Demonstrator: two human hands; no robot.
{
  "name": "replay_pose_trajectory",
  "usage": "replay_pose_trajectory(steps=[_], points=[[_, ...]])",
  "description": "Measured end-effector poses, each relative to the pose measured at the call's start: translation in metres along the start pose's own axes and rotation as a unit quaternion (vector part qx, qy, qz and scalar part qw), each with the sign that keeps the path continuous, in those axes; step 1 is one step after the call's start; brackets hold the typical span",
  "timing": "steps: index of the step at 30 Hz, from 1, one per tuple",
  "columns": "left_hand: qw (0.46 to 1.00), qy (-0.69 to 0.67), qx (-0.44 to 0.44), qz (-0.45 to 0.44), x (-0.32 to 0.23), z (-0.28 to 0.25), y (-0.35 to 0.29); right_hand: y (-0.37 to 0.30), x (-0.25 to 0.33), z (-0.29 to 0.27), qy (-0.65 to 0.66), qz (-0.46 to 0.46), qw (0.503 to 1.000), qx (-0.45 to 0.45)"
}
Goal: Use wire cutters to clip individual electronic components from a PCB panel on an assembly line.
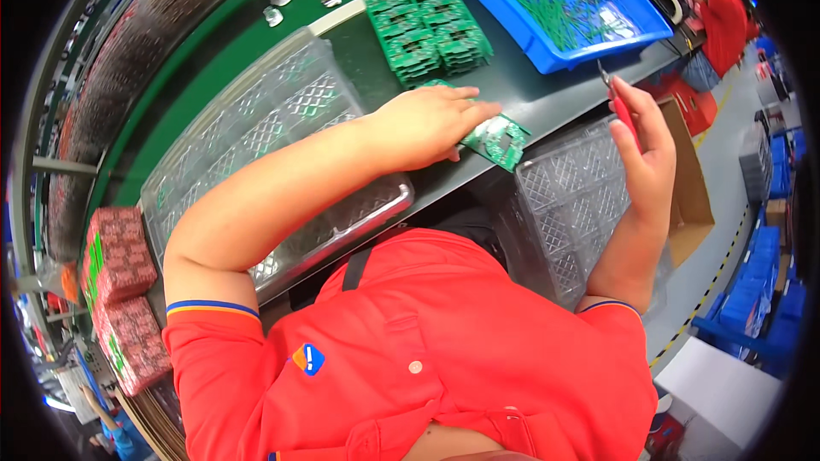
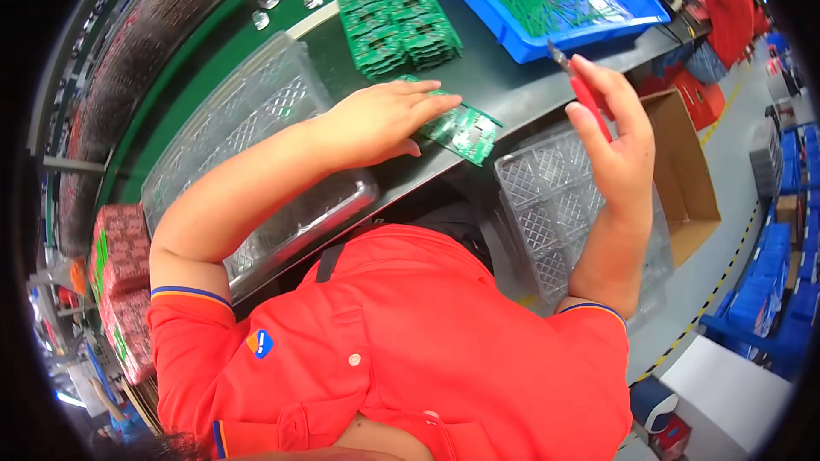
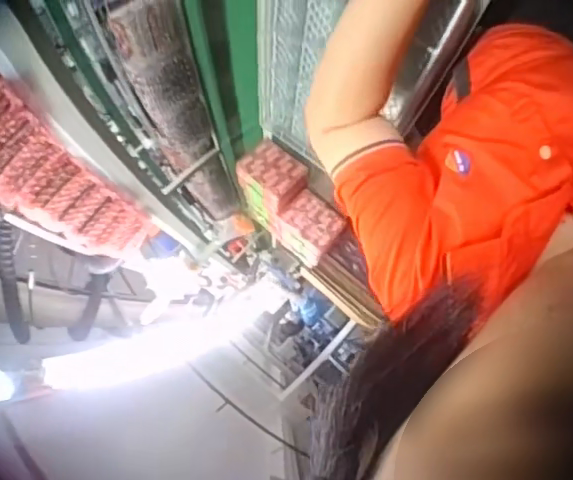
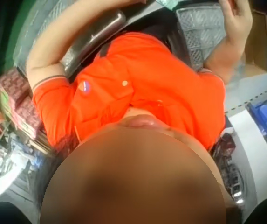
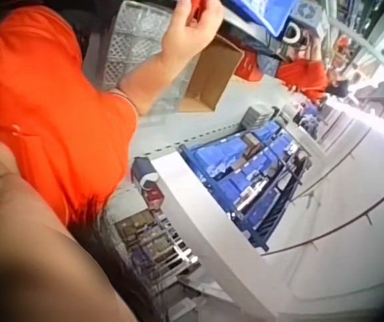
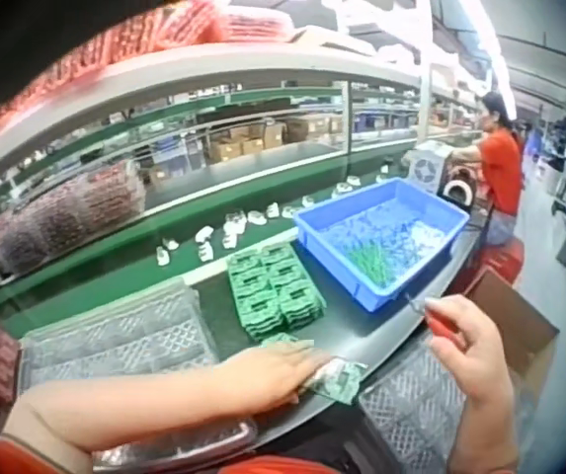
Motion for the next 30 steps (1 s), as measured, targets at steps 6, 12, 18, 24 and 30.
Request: replay_pose_trajectory(steps=[6, 12, 18, 24, 30], points=[[0.991, 0.084, 0.098, 0.018, 0.016, 0.027, 0.03, -0.039, -0.028, -0.023, 0.06, 0.097, 0.993, -0.031], [0.99, 0.08, 0.114, -0.019, 0.022, 0.031, 0.032, -0.057, -0.057, -0.034, 0.118, 0.175, 0.975, -0.067], [0.994, 0.055, 0.095, -0.02, 0.03, 0.037, 0.03, -0.059, -0.065, -0.025, 0.118, 0.191, 0.973, -0.061], [0.999, 0.005, 0.046, 0.011, 0.022, 0.029, 0.034, -0.056, -0.058, -0.015, 0.135, 0.21, 0.967, -0.048], [0.99, 0.076, -0.012, 0.114, -0.048, -0.024, 0.017, -0.046, -0.028, 0.008, 0.139, 0.18, 0.971, 0.078]])
Point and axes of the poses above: each hand's wrist, its own y-axis towards the middle knuckle, its own z-axis out of the palm, x = y × z, the point moved 4 cm from there along y, towards the middle knuckle, and after that the axes turned 12 degrees about -x, right-handed, at the moved point
